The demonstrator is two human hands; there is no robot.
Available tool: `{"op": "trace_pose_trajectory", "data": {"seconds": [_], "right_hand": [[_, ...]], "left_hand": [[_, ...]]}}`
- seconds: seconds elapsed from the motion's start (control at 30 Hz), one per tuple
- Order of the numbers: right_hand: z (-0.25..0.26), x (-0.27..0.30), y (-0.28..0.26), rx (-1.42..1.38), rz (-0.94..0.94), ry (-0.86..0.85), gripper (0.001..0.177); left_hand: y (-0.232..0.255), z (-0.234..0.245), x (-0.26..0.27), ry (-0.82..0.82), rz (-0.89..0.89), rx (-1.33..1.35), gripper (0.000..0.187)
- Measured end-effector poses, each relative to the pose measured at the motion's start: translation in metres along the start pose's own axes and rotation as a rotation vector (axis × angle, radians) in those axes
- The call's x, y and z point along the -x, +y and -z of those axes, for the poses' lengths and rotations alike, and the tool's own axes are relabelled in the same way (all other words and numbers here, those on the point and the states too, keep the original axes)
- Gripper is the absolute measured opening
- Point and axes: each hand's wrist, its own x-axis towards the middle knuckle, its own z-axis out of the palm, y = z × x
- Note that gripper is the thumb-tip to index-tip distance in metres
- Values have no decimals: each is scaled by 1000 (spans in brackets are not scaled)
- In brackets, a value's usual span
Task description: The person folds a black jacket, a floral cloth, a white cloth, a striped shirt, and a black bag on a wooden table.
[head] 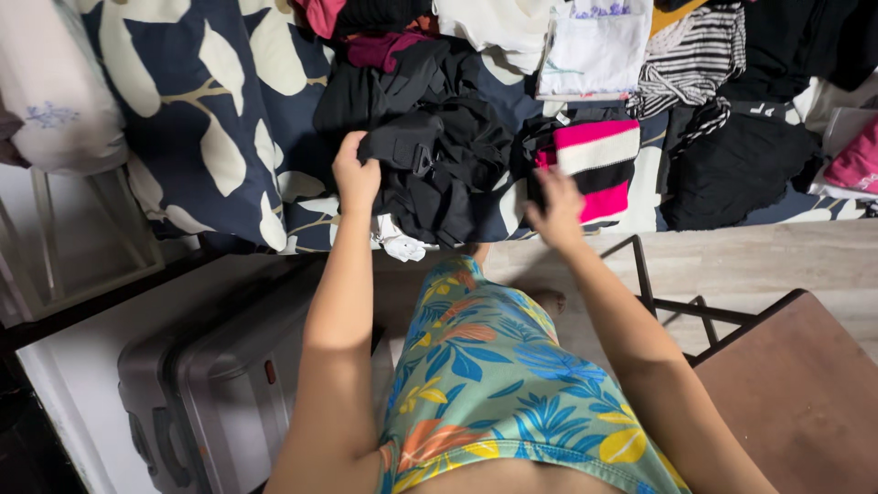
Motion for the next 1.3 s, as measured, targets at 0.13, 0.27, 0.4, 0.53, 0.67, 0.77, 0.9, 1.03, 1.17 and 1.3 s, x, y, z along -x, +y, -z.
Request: {"op": "trace_pose_trajectory", "data": {"seconds": [0.13, 0.27, 0.4, 0.53, 0.67, 0.77, 0.9, 1.03, 1.17, 1.3], "right_hand": [[-5, -26, -71, -132, 197, -81, 92], [8, -54, -134, -329, 351, -49, 117], [18, -81, -162, -363, 636, 113, 105], [67, -78, -184, -1148, 223, -362, 47], [154, -44, -221, -1679, -48, -261, 31], [220, -2, -230, -1777, 23, -131, 30], [321, 75, -193, -1814, 149, 324, 52], [409, 171, -167, -1707, 377, 490, 50], [486, 248, -145, -1605, 512, 469, 41], [508, 330, -136, -1301, 478, 553, 49]], "left_hand": [[67, 41, 6, -52, 21, 140, 17], [144, 82, 16, -183, -101, 254, 16], [210, 110, 24, -333, -303, 372, 14], [260, 150, 28, -60, -517, 109, 18], [323, 158, 33, 192, -701, 175, 21], [375, 150, 53, 207, -908, 108, 35], [423, 113, 76, -69, -1144, 35, 38], [470, 59, 135, -247, -1063, 355, 36], [547, 4, 215, -120, -1413, 371, 47], [600, -36, 294, -364, -1747, 413, 44]]}}
